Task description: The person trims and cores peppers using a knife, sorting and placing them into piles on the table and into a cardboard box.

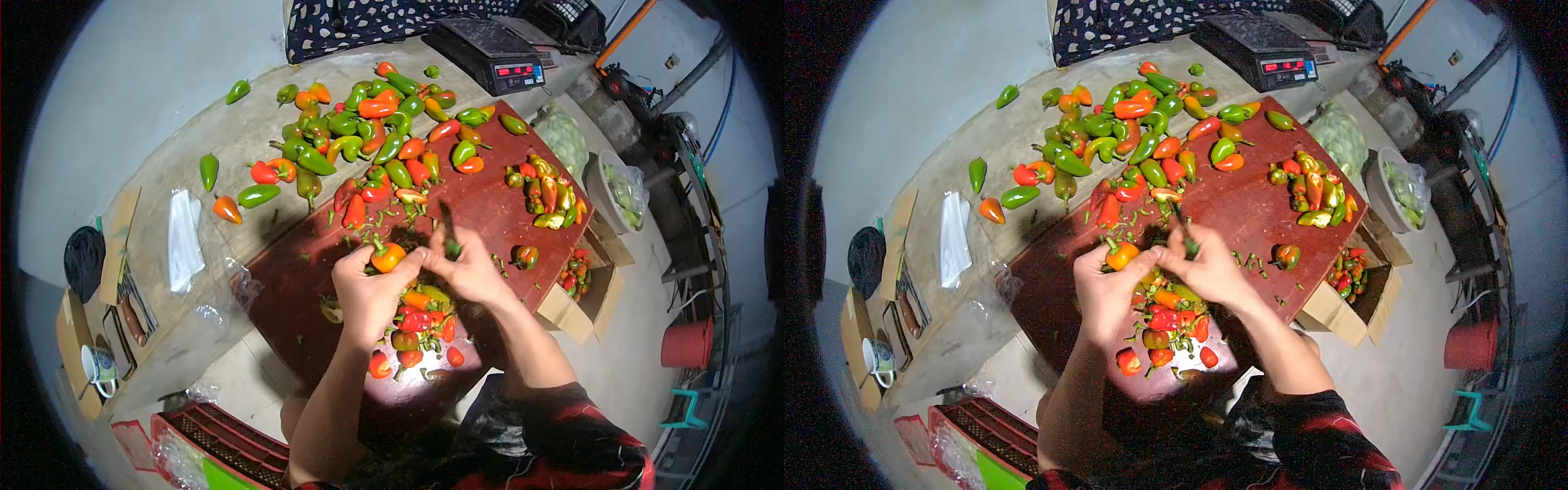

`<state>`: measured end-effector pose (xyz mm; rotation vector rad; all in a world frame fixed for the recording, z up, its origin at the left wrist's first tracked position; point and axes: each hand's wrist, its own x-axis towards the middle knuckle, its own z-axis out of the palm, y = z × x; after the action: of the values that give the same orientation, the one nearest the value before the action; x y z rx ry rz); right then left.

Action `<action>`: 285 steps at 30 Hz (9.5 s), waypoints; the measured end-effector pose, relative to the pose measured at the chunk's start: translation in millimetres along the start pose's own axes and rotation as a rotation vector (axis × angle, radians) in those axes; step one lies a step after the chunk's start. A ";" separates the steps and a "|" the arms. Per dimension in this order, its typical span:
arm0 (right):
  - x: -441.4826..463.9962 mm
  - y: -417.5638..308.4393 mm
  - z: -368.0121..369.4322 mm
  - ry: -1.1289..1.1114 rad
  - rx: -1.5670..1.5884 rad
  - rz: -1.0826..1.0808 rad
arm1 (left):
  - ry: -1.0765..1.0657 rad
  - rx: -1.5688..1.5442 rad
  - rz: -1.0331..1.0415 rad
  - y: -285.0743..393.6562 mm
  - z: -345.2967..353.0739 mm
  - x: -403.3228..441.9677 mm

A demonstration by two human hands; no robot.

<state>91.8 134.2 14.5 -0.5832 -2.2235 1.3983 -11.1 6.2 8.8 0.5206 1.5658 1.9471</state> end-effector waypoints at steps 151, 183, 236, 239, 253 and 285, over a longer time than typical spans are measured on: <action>11.3 -1.2 -28.3 -0.246 0.488 0.197 | -0.126 -0.225 -0.175 5.8 -8.9 10.9; -6.1 -1.5 2.4 -0.017 -0.779 -0.307 | 0.089 0.319 0.381 -6.9 -3.4 -2.8; 19.1 19.1 -39.9 0.124 -0.825 -0.059 | 0.031 0.039 0.191 3.2 -2.3 -4.7; 20.0 17.7 -37.4 0.130 -0.771 -0.066 | 0.006 0.116 0.255 -1.6 -2.2 -3.7; 13.3 22.0 -28.9 0.094 -0.537 -0.164 | -0.042 -0.149 0.188 4.0 3.3 -1.6; 12.0 23.0 -17.9 0.049 -0.555 -0.251 | -0.240 -0.350 0.037 -2.1 -5.0 1.4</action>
<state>95.0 163.0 2.2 -0.4804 -2.5408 0.6308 -14.9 3.7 5.5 0.6092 1.0469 2.0421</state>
